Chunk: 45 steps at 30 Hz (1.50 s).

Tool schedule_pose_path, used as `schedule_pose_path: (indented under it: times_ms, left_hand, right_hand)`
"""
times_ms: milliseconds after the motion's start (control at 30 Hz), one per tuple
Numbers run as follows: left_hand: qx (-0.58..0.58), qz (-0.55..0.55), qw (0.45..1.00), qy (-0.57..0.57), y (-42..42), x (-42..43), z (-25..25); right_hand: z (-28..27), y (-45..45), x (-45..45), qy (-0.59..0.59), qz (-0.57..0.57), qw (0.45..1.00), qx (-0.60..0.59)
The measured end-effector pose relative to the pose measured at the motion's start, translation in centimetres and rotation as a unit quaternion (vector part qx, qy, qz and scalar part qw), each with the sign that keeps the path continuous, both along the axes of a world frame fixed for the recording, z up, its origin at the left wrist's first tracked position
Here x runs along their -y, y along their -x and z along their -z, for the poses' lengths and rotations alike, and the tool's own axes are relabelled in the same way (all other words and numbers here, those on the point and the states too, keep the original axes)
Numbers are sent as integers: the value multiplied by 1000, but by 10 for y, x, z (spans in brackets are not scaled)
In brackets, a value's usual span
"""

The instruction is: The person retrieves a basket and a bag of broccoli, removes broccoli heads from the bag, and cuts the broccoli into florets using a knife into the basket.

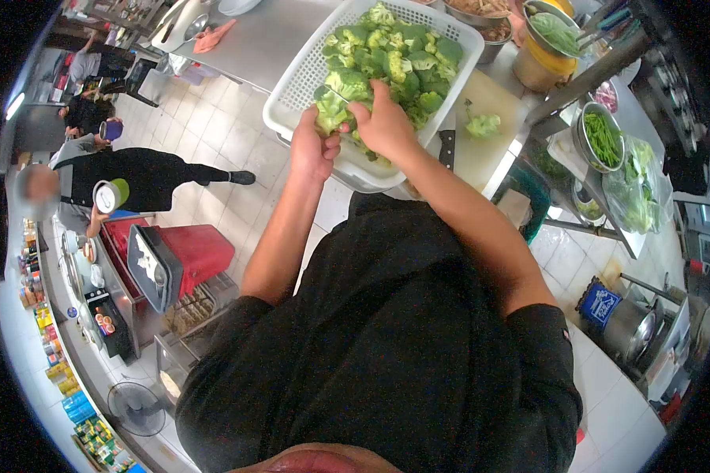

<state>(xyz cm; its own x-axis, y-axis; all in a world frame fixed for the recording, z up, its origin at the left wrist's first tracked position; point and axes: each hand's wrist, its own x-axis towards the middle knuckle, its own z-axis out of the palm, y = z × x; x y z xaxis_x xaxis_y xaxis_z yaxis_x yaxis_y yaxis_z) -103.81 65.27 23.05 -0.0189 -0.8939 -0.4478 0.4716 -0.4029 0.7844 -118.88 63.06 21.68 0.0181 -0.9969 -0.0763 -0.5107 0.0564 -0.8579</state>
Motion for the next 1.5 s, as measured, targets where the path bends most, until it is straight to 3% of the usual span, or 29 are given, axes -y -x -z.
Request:
schedule_pose_path:
  times_ms: [167, 233, 333, 367, 567, 800, 1000, 1100, 1233, 1367, 1500]
  left_hand:
    - [51, -24, 998, 20, -5, -1, 4]
    - [25, -39, 999, 24, -10, 0, 3]
    - [31, -65, 997, 32, -17, -1, 0]
    - [43, -68, 996, 33, -17, -1, -1]
    - [56, -43, 996, 62, -5, -6, -10]
    - [73, -13, 996, 55, 0, -5, -16]
    - [102, -23, 993, 52, -4, 0, -4]
    - [70, -30, 997, 34, -9, 2, 2]
    - [-11, -20, 1000, 14, -14, 1, 1]
    - [-104, 18, 994, -13, -17, 3, -1]
    - [-56, 28, 998, -8, -16, 4, 3]
  right_hand:
    - [20, 0, 16, 21, -21, 998, 54]
    - [4, 13, 13, -68, -20, 988, 139]
    - [-13, 38, 3, -86, 22, 986, 139]
    - [-15, 37, 0, -2, 26, 995, 92]
    - [-25, 12, -9, 10, -52, 999, -10]
    - [-21, 11, 2, -28, -33, 999, -19]
    - [31, 16, 27, 26, -28, 996, 80]
    - [-21, 47, 17, -237, -27, 927, 288]
    - [-29, 47, 5, -213, 19, 950, 228]
    - [-22, 40, 1, -219, -105, 925, 292]
    - [0, 32, 8, -127, -39, 954, 271]
